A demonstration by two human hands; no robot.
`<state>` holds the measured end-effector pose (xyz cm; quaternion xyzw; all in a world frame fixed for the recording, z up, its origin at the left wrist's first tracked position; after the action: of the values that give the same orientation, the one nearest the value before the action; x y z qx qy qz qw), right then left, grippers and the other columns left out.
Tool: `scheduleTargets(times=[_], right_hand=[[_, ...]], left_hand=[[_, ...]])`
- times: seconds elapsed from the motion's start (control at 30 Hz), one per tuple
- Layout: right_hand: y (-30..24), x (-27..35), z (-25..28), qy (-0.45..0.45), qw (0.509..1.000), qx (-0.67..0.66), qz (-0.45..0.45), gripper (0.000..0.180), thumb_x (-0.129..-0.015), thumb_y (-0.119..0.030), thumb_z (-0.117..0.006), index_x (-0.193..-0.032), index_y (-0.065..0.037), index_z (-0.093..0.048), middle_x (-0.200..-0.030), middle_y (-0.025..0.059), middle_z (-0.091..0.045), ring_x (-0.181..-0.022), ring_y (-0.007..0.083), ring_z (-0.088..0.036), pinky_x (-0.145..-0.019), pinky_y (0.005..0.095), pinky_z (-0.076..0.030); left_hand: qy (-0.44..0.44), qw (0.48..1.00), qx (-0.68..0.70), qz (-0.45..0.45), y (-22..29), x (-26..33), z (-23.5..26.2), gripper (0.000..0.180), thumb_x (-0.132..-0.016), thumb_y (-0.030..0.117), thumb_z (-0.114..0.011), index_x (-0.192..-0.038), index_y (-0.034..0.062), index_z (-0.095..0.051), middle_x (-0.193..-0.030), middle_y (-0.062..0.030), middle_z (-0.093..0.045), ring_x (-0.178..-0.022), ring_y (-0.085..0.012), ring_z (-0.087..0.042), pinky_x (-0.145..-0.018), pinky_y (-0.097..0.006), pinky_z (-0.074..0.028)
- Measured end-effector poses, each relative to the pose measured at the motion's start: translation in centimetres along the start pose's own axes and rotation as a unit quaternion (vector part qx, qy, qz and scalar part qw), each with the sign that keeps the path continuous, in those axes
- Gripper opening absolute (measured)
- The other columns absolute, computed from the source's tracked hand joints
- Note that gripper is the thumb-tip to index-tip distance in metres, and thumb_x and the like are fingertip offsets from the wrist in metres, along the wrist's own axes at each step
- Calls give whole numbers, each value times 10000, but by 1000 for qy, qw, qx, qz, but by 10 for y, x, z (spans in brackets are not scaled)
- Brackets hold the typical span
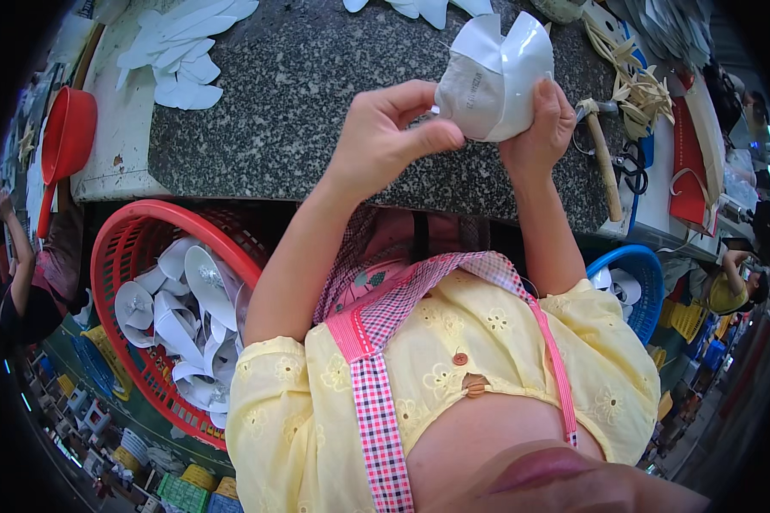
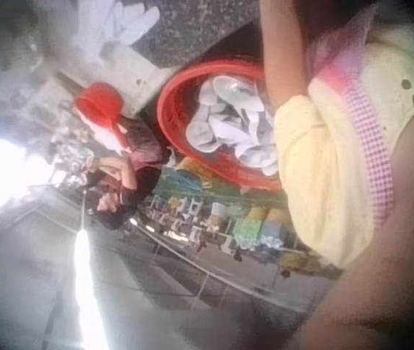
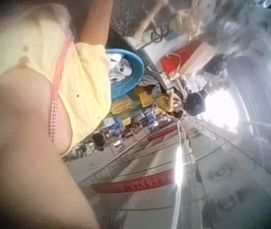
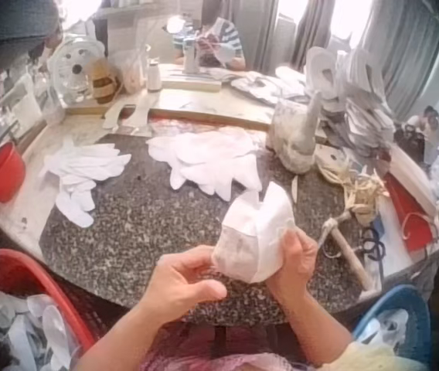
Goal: The person assembles white shoe uppers decorated with bows by hand, then inspects them.
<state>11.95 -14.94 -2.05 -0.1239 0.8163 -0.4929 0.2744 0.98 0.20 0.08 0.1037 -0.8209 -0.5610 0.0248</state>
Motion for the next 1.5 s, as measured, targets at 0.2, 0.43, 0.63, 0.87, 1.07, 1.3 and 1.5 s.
scheduleTargets(times=[0.2,0.43,0.63,0.87,1.07,1.3,1.5], right_hand=[[3,15,-6,25,993,-111,-40,268,-901,-205,-462,-1041,14,-531,-945,71,-601,-862,140,-591,-778,290,-490],[-5,1,-22,87,982,-135,-95,265,-902,-200,-477,-1030,21,-548,-981,92,-601,-892,163,-589,-809,314,-478],[-14,0,-25,28,978,-145,-149,311,-855,-183,-572,-1055,53,-540,-977,99,-612,-877,158,-599,-797,295,-481],[-12,3,-16,-53,964,-141,-221,382,-761,-84,-675,-1090,48,-532,-999,116,-607,-921,167,-592,-830,303,-469],[1,0,-9,-59,968,-120,-212,395,-747,-80,-692,-1088,48,-539,-963,105,-623,-854,150,-610,-778,276,-489],[-5,-7,-24,-74,987,59,-126,394,-721,-89,-715,-1057,49,-562,-931,89,-634,-792,133,-617,-728,255,-499],[-15,-16,-25,-117,981,-50,-148,413,-714,-90,-715,-1070,51,-559,-938,106,-629,-844,146,-613,-757,276,-495]], left_hand=[[120,978,-155,-69,5,12,-6,136,-757,136,-697,-766,7,-656,-625,23,-581,-563,-39,-475,-493,-216,-379],[50,990,-125,-29,16,-7,11,197,-813,193,-644,-768,2,-628,-670,8,-592,-624,-34,-491,-551,-196,-382],[50,998,29,-15,2,-7,-1,216,-785,137,-673,-921,8,-565,-860,-48,-624,-790,-86,-574,-731,-234,-453],[79,970,229,35,-7,-7,1,255,-823,112,-622,-1015,2,-497,-938,-91,-611,-837,-133,-601,-736,-262,-497],[74,967,234,68,-5,-7,-2,329,-784,118,-669,-1030,0,-485,-909,-78,-599,-835,-137,-599,-708,-265,-509],[112,993,-28,39,-5,-9,4,492,-608,100,-793,-993,6,-502,-919,-90,-586,-842,-147,-591,-716,-271,-501],[44,989,141,16,-1,-12,0,501,-639,71,-767,-1055,-4,-500,-967,-90,-582,-887,-180,-585,-806,-323,-473]])
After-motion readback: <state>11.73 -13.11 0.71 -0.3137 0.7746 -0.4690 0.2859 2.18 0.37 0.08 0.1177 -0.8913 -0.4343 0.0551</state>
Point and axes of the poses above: each hand's wrist, its own x-axis away from the middle knuckle, its own z-axis out of the back of the hand, y = z × x, the point moved 1 cm from there along -x, towards the middle knuckle
